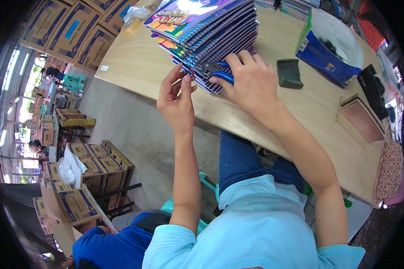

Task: The person uses pliers to trim the spiral binding of a stack of notebooks. They hold the notebooks steady with one hand while using the pliers to cut the metal wire at the edge of the binding.

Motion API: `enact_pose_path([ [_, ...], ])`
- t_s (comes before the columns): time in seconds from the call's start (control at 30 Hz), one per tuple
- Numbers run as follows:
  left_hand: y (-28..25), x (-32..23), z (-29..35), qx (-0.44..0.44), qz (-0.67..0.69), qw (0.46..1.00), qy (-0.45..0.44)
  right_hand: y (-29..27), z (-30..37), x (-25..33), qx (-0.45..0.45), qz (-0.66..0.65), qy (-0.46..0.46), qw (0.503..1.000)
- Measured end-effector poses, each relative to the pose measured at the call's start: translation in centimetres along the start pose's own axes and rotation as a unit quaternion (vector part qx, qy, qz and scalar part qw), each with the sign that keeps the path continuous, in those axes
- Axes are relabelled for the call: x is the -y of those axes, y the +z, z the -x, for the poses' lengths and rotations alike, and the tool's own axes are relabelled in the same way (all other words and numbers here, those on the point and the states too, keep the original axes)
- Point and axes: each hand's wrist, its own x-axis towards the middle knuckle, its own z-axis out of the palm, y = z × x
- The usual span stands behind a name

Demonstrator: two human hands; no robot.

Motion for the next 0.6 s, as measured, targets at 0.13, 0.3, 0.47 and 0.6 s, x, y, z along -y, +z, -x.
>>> enact_pose_path([
  [0.13,-0.1,0.1,-0.3,0.016,0.01,1.0,0.004,-0.6,0.1,0.3,0.001,0.007,0.001,1.0],
  [0.3,0.1,0.0,-0.5,0.03,0.012,0.999,0.018,-0.6,-0.1,0.3,0.005,0.008,0.003,1.0],
  [0.47,0.3,0.2,-0.5,0.013,0.015,1.0,0.009,-0.9,-1.3,0.6,0.113,-0.052,0.029,0.992],
  [0.6,0.5,-0.1,-0.5,0.012,-0.005,1.0,0.009,-0.9,-1.1,0.2,0.097,-0.051,0.029,0.994],
])
